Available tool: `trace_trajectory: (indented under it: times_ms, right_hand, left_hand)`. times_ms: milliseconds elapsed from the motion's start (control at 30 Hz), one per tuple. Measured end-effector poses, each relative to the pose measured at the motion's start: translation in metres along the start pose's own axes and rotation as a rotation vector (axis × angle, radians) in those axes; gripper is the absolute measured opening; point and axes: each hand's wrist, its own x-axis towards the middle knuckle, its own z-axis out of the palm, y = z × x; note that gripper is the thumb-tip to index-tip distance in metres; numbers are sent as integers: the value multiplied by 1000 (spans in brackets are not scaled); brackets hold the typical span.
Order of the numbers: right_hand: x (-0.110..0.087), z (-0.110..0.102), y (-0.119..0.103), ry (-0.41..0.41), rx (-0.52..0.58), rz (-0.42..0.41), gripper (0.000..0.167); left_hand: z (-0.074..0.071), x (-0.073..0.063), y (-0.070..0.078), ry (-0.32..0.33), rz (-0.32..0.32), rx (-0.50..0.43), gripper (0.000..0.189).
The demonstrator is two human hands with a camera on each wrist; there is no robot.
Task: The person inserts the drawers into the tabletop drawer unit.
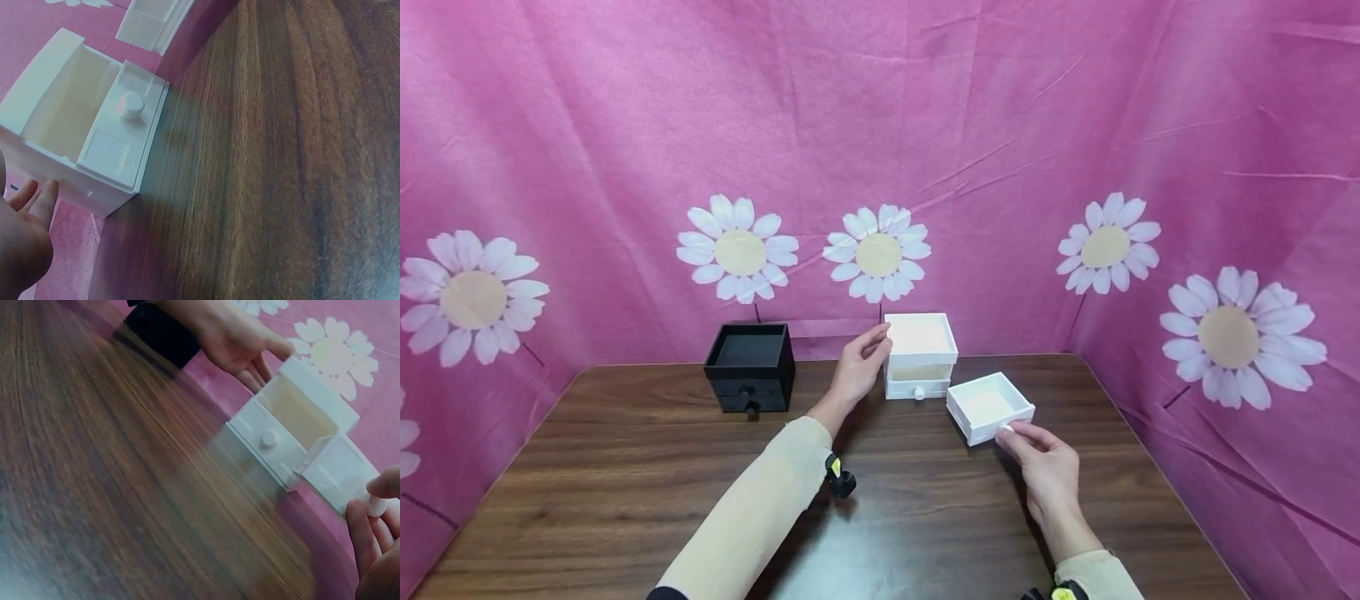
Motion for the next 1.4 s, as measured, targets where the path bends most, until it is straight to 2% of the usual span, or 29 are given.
trace_trajectory:
  times_ms: [300, 700, 1033, 1400]
  right_hand:
    - [-5, 5, 1, 15, 18, 18, 25]
    - [-13, 14, 6, -44, 63, -24, 26]
    - [-18, 22, 8, -37, 49, -20, 21]
    - [-24, 31, 9, -64, 61, -48, 21]
  left_hand:
    - [-1, 0, 0, -6, -2, -2, 41]
    - [-1, 0, 0, -1, -3, 5, 41]
    - [-1, -1, 3, -14, -7, 16, 42]
    - [0, -1, 0, -7, -8, 17, 42]
